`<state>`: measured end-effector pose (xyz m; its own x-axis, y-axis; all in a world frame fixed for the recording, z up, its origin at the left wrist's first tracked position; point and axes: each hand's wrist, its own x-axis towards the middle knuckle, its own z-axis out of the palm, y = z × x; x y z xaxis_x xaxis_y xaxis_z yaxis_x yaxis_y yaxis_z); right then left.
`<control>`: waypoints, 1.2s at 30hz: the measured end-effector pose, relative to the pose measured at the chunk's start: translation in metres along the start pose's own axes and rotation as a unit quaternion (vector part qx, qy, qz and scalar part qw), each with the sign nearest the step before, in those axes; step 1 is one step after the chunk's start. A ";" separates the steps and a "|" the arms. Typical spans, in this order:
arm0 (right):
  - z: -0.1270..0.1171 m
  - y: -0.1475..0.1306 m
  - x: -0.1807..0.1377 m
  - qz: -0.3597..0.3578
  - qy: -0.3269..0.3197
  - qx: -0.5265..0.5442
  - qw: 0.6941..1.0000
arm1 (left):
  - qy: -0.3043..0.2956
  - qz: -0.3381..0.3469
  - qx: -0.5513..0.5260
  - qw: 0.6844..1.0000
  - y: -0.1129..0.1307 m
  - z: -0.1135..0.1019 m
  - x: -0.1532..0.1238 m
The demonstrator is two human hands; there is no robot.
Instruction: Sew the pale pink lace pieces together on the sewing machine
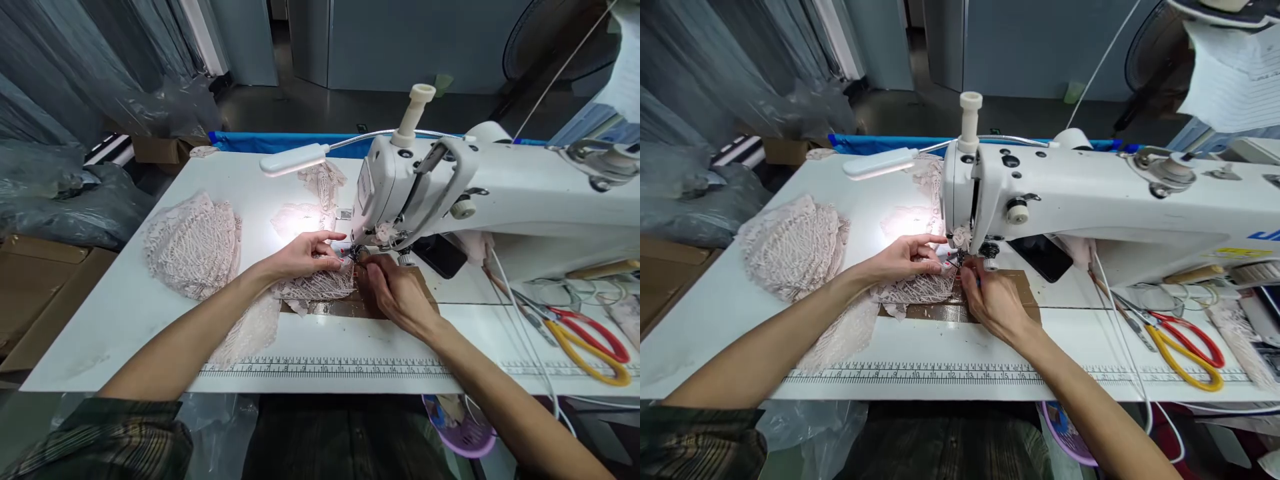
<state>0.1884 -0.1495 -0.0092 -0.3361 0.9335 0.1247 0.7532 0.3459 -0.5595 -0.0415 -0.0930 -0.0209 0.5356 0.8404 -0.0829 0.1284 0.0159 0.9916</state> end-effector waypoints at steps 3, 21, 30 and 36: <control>0.013 -0.010 0.018 -0.007 0.025 -0.127 0.992 | 0.008 -0.002 0.008 1.000 0.000 0.001 0.000; 0.031 -0.012 0.026 -0.056 0.076 -0.199 0.975 | 0.026 -0.012 -0.017 0.999 0.000 0.000 -0.001; 0.027 -0.011 0.026 0.028 0.016 -0.060 0.998 | 0.021 -0.004 0.008 1.000 0.001 -0.004 0.000; 0.000 0.020 0.010 0.014 0.020 -0.137 0.990 | 0.181 0.081 0.347 0.916 0.032 -0.013 -0.010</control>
<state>0.2001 -0.1335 -0.0189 -0.2941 0.9442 0.1483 0.8888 0.3272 -0.3208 -0.0534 -0.0934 0.0134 0.2982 0.9279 0.2236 0.6395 -0.3682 0.6749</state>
